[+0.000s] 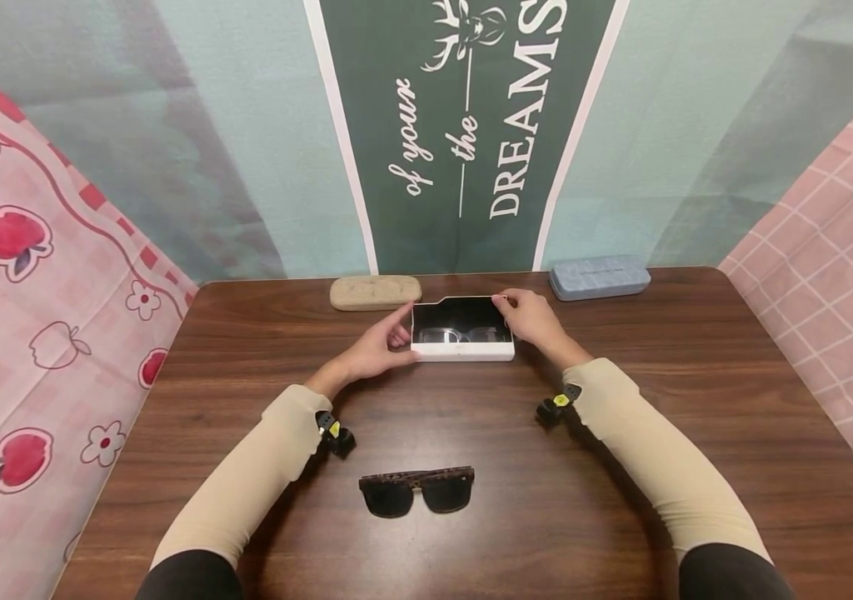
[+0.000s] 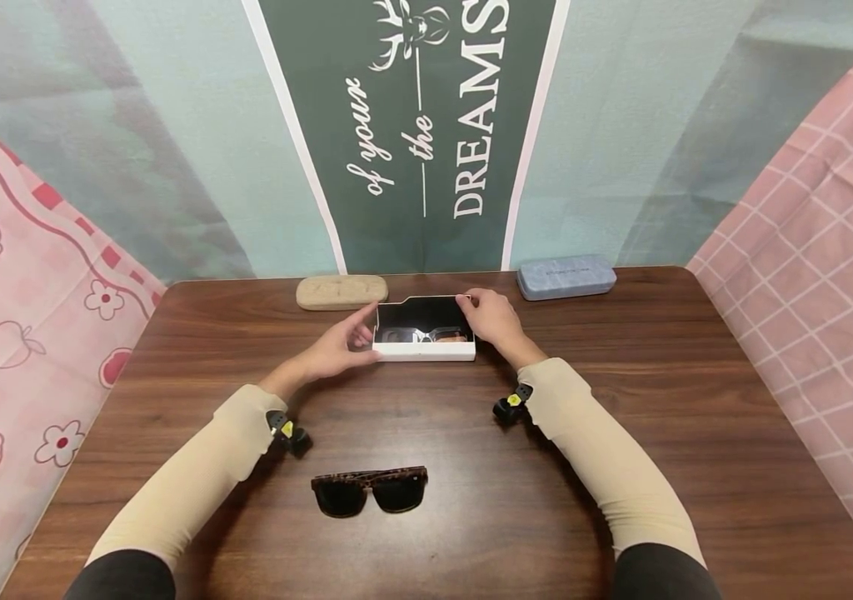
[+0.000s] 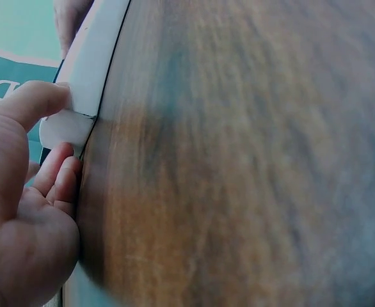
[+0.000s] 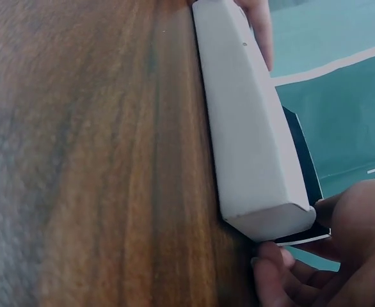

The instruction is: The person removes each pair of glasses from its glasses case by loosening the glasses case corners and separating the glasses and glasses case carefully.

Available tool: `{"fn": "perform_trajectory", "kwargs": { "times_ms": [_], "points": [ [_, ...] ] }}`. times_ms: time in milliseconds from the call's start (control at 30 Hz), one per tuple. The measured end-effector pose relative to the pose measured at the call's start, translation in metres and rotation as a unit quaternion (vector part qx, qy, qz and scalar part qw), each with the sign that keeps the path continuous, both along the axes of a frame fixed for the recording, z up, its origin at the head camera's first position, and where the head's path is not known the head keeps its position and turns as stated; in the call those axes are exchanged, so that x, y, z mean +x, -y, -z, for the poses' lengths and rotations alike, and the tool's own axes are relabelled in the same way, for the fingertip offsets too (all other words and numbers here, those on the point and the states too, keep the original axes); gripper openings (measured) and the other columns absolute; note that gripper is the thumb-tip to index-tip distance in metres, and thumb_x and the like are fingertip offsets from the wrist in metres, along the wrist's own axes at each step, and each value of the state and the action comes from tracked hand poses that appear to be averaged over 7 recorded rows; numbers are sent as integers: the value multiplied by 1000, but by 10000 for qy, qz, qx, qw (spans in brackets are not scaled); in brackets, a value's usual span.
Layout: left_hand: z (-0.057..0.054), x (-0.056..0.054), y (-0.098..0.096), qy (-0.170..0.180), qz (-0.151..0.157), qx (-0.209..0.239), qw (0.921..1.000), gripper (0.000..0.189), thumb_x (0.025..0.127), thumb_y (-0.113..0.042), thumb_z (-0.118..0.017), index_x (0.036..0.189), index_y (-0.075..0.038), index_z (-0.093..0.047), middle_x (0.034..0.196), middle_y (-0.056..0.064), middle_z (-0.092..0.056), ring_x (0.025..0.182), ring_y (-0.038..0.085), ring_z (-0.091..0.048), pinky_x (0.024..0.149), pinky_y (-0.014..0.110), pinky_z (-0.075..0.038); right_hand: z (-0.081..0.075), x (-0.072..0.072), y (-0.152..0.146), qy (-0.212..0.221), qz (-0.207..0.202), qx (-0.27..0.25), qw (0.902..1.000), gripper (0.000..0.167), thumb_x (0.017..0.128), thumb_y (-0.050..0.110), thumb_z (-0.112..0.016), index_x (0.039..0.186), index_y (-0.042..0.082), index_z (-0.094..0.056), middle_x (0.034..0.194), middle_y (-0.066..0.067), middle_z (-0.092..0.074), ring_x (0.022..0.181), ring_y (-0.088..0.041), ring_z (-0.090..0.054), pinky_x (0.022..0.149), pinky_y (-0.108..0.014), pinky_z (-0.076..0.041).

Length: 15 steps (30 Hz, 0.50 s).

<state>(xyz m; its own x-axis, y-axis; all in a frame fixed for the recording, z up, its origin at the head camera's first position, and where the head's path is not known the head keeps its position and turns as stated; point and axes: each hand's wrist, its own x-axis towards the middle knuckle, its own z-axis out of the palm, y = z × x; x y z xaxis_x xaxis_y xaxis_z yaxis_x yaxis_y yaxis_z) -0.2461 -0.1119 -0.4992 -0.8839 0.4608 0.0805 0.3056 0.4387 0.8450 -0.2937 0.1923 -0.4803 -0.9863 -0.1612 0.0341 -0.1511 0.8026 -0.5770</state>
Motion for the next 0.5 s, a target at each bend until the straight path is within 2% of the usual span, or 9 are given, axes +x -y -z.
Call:
{"fn": "perform_trajectory", "kwargs": {
  "times_ms": [133, 200, 367, 500],
  "points": [
    [-2, 0, 0, 11, 10, -57, 10000, 92, 87, -7, -80, 160, -2, -25, 104, 18, -62, 100, 28, -59, 96, 39, -48, -4, 0, -3, 35, -100, -14, 9999, 37, 106, 37, -53, 124, 7, -69, 77, -9, -67, 73, -26, -65, 76, -43, -49],
    [-2, 0, 0, -5, 24, -64, 10000, 92, 87, -8, -80, 160, -2, -25, 104, 18, -62, 100, 29, -59, 96, 40, -48, -6, 0, -6, 11, -113, 10, 9999, 38, 104, 37, -56, 125, 6, -67, 80, -9, -70, 72, -25, -66, 75, -43, -49],
    [0, -1, 0, -93, 58, -67, 9999, 92, 87, -9, -80, 160, 0, -25, 103, 18, -63, 100, 30, -59, 95, 41, -49, -13, 2, -10, -298, 8, 73, 9995, 40, 100, 35, -64, 123, 2, -65, 96, -12, -69, 86, -28, -64, 80, -46, -48],
    [0, -1, 0, -74, 38, -106, 9999, 93, 87, -9, -81, 160, -2, -24, 103, 18, -63, 100, 29, -59, 95, 39, -49, -20, 6, -11, -726, 100, 6, 9973, 30, 96, 30, -68, 111, 4, -66, 96, -13, -69, 89, -30, -64, 80, -48, -48]
  ]
}}
